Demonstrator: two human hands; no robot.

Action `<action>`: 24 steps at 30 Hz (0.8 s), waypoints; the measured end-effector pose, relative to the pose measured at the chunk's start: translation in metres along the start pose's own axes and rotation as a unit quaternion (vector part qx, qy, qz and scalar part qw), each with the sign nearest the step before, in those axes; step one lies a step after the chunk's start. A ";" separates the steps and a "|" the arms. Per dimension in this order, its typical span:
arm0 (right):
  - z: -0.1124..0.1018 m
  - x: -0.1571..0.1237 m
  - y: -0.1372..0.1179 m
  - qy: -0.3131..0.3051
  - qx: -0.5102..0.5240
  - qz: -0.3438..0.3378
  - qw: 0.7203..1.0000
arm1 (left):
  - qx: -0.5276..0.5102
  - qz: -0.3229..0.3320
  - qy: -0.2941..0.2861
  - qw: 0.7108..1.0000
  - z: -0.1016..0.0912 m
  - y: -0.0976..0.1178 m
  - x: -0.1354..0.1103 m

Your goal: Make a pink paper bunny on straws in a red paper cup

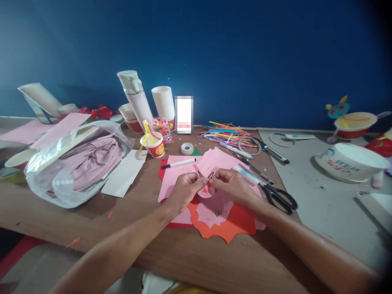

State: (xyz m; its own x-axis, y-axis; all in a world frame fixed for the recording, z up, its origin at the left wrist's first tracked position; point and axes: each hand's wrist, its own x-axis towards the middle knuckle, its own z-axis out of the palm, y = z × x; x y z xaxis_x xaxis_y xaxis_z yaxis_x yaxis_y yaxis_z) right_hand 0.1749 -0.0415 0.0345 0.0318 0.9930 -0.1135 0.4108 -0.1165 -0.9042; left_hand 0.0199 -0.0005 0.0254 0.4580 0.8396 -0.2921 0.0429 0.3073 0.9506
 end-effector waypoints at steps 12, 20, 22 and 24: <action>0.002 0.002 0.012 0.004 0.045 -0.027 0.999 | 0.021 -0.004 0.024 0.999 0.002 -0.001 0.000; 0.004 0.003 0.014 0.044 0.011 -0.014 0.999 | 0.059 0.018 0.003 0.998 0.003 -0.006 0.000; 0.003 0.002 0.012 0.048 0.015 -0.016 0.999 | 0.058 0.022 -0.003 0.998 0.002 -0.006 0.000; 0.002 0.002 0.012 0.057 0.026 -0.022 0.998 | 0.059 0.027 -0.009 0.998 0.002 -0.005 0.000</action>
State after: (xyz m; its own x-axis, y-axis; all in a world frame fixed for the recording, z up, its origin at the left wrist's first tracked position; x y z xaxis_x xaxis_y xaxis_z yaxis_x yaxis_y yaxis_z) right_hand 0.1780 -0.0408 0.0230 0.1202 0.9923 -0.0291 0.3663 -0.0715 -0.9277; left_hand 0.0213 -0.0031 0.0204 0.4779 0.8451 -0.2396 0.1209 0.2068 0.9709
